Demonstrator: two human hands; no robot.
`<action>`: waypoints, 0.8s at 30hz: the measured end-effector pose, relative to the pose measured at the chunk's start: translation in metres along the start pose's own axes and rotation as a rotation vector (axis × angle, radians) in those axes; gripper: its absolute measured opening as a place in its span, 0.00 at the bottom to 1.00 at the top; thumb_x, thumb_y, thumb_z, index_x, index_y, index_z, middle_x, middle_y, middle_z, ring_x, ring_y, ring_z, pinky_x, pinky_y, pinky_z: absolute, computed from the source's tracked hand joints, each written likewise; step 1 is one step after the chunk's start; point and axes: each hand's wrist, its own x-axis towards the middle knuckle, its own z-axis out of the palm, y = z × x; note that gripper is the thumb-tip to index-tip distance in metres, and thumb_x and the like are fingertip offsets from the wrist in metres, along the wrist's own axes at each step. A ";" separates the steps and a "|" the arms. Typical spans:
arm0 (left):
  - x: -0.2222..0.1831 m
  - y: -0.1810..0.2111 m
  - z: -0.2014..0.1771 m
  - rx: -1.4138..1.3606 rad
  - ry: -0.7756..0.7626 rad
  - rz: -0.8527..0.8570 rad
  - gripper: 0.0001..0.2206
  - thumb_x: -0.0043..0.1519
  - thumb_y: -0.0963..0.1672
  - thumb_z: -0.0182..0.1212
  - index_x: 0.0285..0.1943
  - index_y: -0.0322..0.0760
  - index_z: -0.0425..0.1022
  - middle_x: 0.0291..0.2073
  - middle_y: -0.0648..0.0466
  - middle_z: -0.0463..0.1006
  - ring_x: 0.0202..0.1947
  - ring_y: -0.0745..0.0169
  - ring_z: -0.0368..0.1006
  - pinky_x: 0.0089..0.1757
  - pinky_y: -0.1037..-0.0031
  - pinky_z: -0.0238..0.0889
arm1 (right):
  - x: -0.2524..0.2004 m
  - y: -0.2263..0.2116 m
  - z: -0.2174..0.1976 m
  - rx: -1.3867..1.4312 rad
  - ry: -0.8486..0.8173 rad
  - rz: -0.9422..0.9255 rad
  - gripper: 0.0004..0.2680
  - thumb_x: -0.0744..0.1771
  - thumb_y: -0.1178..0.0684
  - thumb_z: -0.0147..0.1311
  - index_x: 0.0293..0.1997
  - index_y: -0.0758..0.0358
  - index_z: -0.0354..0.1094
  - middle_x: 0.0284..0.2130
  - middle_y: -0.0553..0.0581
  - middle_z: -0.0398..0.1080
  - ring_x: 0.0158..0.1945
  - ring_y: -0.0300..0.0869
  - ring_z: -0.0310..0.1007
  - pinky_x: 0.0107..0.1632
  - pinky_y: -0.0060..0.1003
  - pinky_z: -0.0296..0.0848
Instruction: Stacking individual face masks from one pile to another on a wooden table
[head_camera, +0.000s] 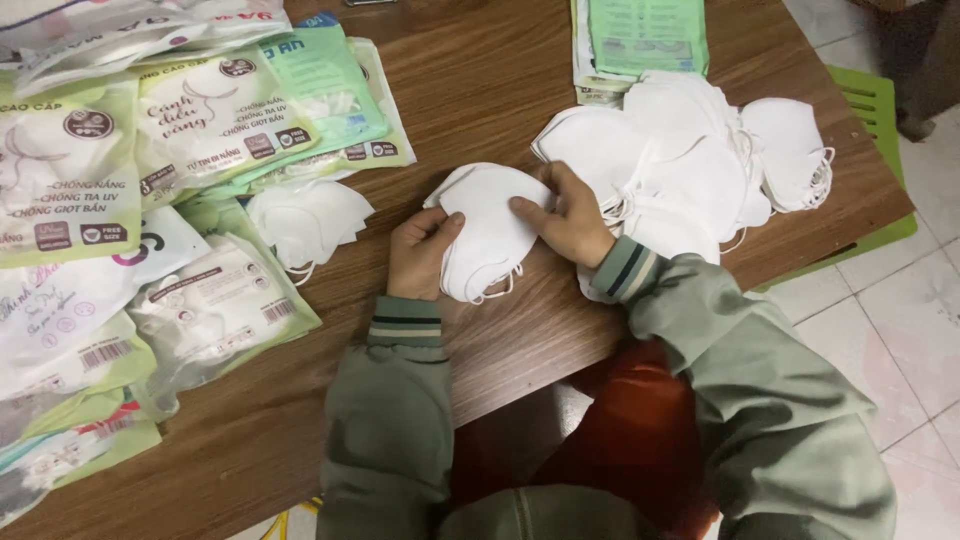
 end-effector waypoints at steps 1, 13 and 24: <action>0.001 -0.004 -0.002 -0.003 -0.002 -0.002 0.06 0.61 0.41 0.73 0.35 0.33 0.80 0.26 0.54 0.74 0.31 0.68 0.74 0.33 0.77 0.73 | -0.002 -0.011 0.000 -0.004 0.002 0.002 0.14 0.65 0.49 0.69 0.48 0.63 0.69 0.37 0.64 0.73 0.44 0.53 0.75 0.45 0.46 0.72; -0.012 0.003 0.015 0.366 -0.220 0.499 0.31 0.67 0.35 0.60 0.77 0.31 0.49 0.69 0.38 0.60 0.69 0.48 0.54 0.68 0.48 0.45 | -0.001 -0.029 0.009 0.033 -0.121 -0.038 0.17 0.66 0.52 0.64 0.60 0.62 0.68 0.50 0.68 0.73 0.58 0.63 0.72 0.60 0.56 0.68; -0.011 0.009 0.010 0.528 -0.036 0.072 0.10 0.65 0.40 0.59 0.53 0.40 0.83 0.54 0.55 0.82 0.58 0.63 0.74 0.61 0.72 0.65 | 0.052 0.029 -0.095 -0.981 0.102 0.003 0.32 0.63 0.36 0.68 0.69 0.64 0.60 0.61 0.68 0.67 0.60 0.63 0.63 0.54 0.60 0.69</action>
